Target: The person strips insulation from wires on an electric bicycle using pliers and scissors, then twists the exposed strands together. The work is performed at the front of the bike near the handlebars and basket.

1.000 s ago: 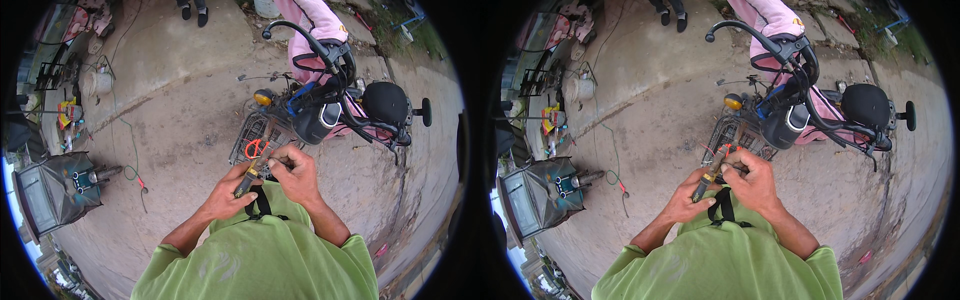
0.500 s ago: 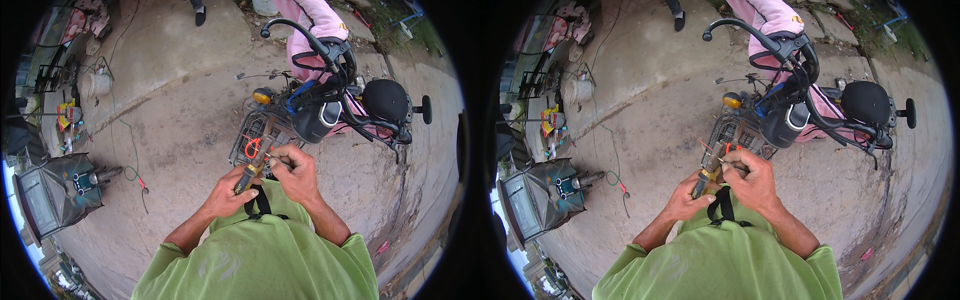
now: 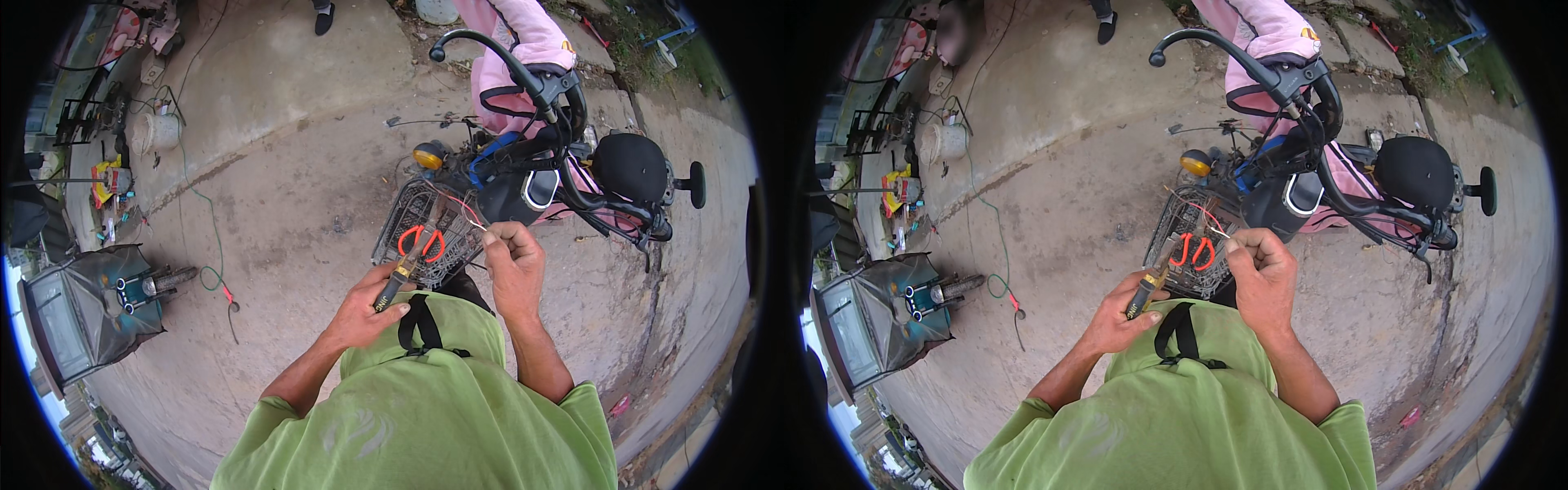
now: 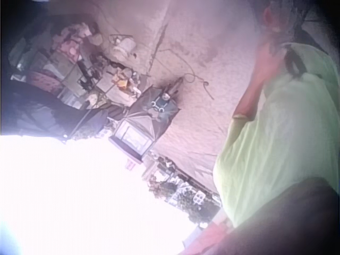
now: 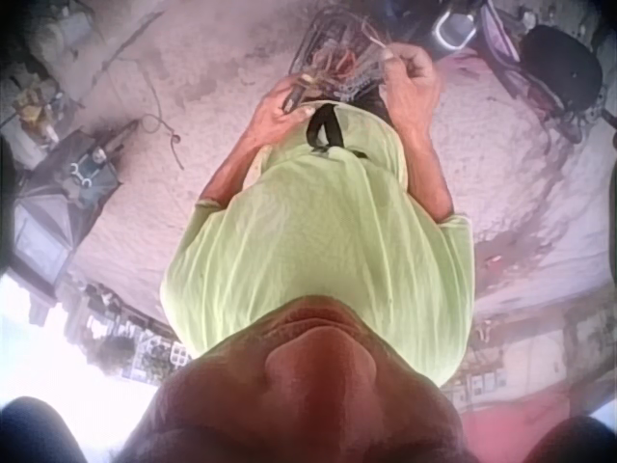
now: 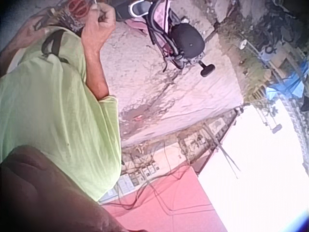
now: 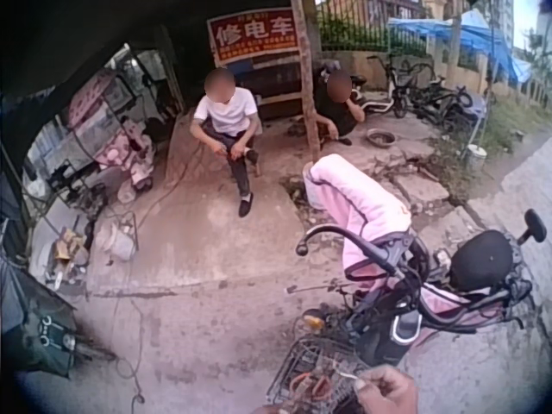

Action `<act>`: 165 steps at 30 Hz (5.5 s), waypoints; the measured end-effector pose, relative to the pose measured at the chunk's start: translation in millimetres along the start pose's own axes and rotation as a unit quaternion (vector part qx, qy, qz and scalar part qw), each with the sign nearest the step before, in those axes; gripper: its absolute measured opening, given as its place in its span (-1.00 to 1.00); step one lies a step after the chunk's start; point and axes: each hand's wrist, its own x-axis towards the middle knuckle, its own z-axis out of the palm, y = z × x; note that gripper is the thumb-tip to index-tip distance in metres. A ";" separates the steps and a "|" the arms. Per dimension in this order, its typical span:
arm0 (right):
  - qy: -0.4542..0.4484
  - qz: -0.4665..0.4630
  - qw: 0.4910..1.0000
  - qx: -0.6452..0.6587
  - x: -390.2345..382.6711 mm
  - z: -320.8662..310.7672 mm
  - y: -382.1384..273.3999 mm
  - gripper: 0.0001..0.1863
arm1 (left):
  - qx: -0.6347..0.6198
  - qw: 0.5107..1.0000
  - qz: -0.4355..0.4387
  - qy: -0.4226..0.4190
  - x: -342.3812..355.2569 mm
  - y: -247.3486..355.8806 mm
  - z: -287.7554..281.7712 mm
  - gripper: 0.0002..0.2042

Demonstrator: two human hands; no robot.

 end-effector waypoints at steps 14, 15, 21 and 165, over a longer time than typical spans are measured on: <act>0.014 0.054 0.998 0.010 -17.4 -36.8 17.8 -0.93 | 0.169 0.980 -0.059 0.085 95.5 -171.5 21.1 -0.75; 0.013 0.059 0.998 0.007 -18.1 -38.0 17.5 -0.93 | 0.179 0.979 -0.050 0.084 98.7 -176.7 22.4 -0.74; 0.009 0.054 0.998 0.001 -18.5 -47.7 22.3 -0.94 | 0.241 0.962 -0.107 0.067 106.3 -183.7 15.7 -0.71; -0.092 0.130 0.981 0.113 23.9 7.4 19.2 -0.94 | 0.359 0.898 -0.200 0.157 42.5 -233.0 145.5 -0.46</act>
